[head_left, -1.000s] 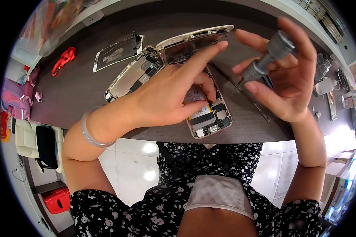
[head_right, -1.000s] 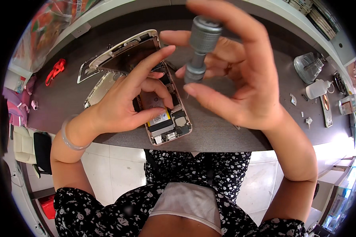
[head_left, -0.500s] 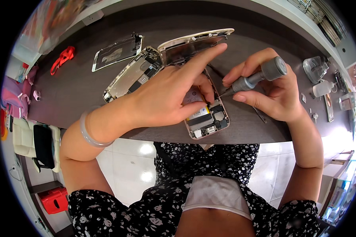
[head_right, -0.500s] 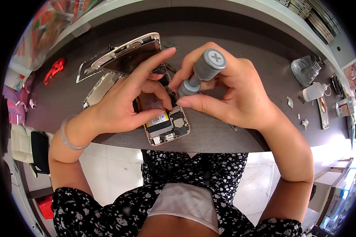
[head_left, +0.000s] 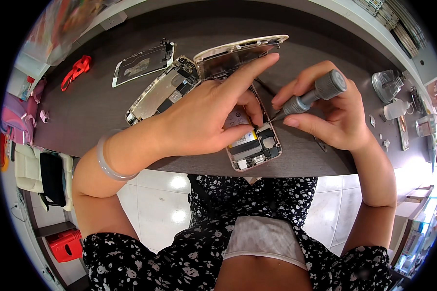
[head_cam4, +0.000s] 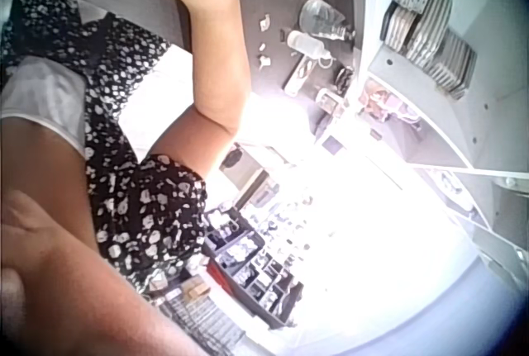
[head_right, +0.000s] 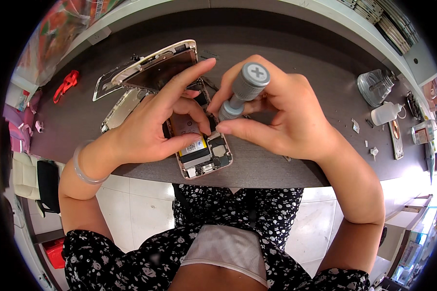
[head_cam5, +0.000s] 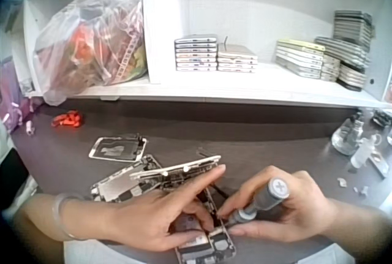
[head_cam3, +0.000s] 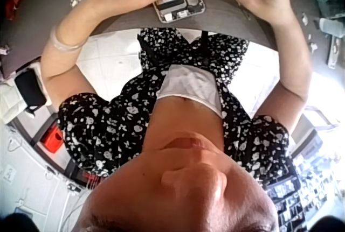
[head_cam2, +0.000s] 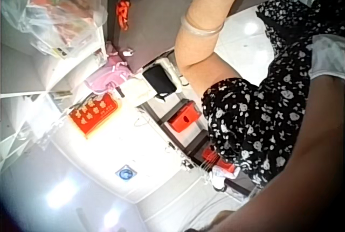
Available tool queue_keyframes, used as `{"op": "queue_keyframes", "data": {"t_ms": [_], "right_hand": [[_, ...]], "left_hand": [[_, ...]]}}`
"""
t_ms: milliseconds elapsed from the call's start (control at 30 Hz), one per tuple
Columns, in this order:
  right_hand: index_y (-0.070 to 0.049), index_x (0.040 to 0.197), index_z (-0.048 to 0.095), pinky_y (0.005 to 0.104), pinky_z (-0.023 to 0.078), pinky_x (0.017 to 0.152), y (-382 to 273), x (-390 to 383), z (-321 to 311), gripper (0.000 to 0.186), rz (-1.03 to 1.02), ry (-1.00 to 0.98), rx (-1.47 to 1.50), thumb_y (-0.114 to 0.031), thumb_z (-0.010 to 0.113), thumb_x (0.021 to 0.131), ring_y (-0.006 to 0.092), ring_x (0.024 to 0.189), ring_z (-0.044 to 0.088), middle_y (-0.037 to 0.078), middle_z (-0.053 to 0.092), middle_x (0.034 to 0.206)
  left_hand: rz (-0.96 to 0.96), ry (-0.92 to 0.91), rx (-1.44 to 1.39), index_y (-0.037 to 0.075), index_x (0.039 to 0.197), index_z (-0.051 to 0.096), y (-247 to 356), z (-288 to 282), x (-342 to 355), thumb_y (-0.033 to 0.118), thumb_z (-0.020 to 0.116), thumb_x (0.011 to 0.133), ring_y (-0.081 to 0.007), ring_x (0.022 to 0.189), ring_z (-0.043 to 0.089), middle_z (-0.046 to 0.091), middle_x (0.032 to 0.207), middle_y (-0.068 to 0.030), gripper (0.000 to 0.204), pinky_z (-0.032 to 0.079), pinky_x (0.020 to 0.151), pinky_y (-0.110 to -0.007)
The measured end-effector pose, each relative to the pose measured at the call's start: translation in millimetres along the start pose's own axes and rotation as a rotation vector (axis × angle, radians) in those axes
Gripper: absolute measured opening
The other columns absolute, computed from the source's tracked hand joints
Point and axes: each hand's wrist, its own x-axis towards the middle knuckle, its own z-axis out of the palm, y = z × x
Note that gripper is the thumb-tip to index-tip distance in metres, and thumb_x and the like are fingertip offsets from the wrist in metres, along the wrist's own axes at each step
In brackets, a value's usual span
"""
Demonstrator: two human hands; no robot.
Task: The person disassembles a smartphone, removes the old battery, and installs a new one. They use tweezers to disconnect components and a screwdriver to remove screws before placing the new battery into the chassis and reassembling the device.
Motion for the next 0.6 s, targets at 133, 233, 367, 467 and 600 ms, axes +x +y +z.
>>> {"op": "queue_keyframes", "data": {"t_ms": [133,233,367,467,600], "right_hand": [[0.0,0.102,0.047,0.0336,0.05,0.082,-10,0,-8,0.036,0.098,-0.058,-0.033,0.005,0.072,0.076,0.0234,0.092,0.064,0.021,0.065,0.097],[0.001,0.103,0.047,0.0333,0.049,0.083,-10,0,-11,0.036,0.072,-0.035,-0.016,0.005,0.07,0.077,0.024,0.092,0.064,0.021,0.065,0.097],[0.001,0.107,0.049,0.0316,0.049,0.082,-19,2,-16,0.034,0.11,0.058,-0.082,0.002,0.069,0.079,0.0207,0.092,0.062,0.016,0.063,0.097],[-0.001,0.109,0.051,0.027,0.049,0.076,-18,6,-33,0.029,0.189,0.093,-0.325,-0.007,0.066,0.085,0.0137,0.09,0.059,0.007,0.061,0.095],[-0.005,0.105,0.052,0.0244,0.048,0.063,5,7,-52,0.024,0.189,0.159,-0.495,-0.018,0.065,0.089,0.0099,0.067,0.058,0.005,0.061,0.077]], "left_hand": [[0.013,0.004,0.012,0.01,0.149,0.017,-1,0,-1,-0.003,0.066,0.07,-0.0186,0.088,0.064,0.067,0.08,-0.002,0.094,0.04,0.099,-0.038],[0.016,0.006,0.021,0.009,0.149,0.017,-2,1,-1,-0.002,0.066,0.07,-0.0185,0.089,0.063,0.068,0.08,-0.0016,0.094,0.04,0.099,-0.038],[-0.032,-0.008,-0.007,0.009,0.149,0.017,2,0,-1,-0.003,0.066,0.07,-0.0177,0.089,0.063,0.067,0.079,-0.0012,0.094,0.039,0.1,-0.039],[-0.026,-0.003,0.001,0.008,0.149,0.017,2,-1,-2,-0.003,0.066,0.07,-0.0171,0.086,0.062,0.067,0.079,-0.0011,0.093,0.039,0.1,-0.039],[-0.037,-0.002,-0.012,0.008,0.148,0.018,2,0,0,-0.004,0.066,0.071,-0.0167,0.084,0.062,0.066,0.078,-0.0013,0.092,0.039,0.1,-0.04]]}}
